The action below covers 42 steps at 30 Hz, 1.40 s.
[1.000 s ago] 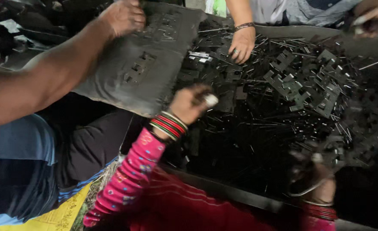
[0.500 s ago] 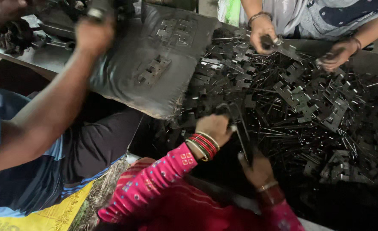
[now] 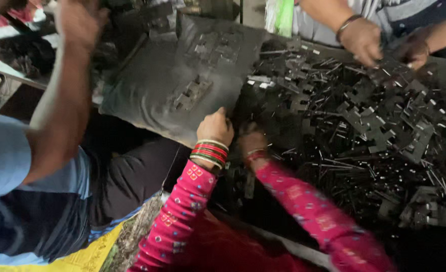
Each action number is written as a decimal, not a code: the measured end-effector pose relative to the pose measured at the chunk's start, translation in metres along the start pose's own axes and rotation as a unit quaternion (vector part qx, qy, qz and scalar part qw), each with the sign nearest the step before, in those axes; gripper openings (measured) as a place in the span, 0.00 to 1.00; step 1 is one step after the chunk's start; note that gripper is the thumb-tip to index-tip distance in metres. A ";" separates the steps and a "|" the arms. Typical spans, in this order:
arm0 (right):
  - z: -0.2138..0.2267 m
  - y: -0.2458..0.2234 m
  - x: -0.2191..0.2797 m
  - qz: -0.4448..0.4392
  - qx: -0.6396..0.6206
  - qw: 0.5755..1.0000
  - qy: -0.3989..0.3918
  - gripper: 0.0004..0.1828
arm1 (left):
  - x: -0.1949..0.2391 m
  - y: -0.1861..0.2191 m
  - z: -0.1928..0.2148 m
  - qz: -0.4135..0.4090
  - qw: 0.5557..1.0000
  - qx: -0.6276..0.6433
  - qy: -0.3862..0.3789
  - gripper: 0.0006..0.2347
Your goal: The person, along with several other people, reaches into a large tray filled with small T-shaped and E-shaped metal components, picking them up one by one and placing them onto a black padded surface for sorting.
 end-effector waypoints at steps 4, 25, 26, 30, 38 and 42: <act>0.036 0.061 0.059 0.070 0.010 0.996 -0.061 0.38 | -0.003 -0.007 0.007 -0.010 0.999 0.033 0.005 0.13; 0.005 -0.023 0.029 0.157 -0.053 0.976 -0.142 0.13 | -0.010 -0.007 -0.004 -0.015 0.999 0.042 -0.016 0.10; 0.011 -0.024 0.034 0.148 -0.059 0.977 -0.139 0.16 | -0.012 -0.007 -0.002 -0.017 0.999 0.047 -0.012 0.10; 0.075 0.026 0.063 0.033 -0.125 0.959 -0.251 0.30 | -0.003 0.001 0.004 -0.014 0.997 0.081 -0.012 0.10; 0.124 0.149 0.169 0.065 0.018 0.973 -0.220 0.25 | -0.006 -0.009 -0.001 -0.067 0.991 0.118 -0.017 0.14; 0.178 0.189 0.185 -0.006 -0.014 0.968 -0.249 0.24 | -0.016 -0.012 -0.009 -0.063 0.990 0.118 -0.048 0.14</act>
Point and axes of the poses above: each hand's wrist, its own x-axis away from the middle knuckle, its own z-axis out of the back of the hand, y = z × x, the point moved 4 cm from there along -x, towards the middle knuckle
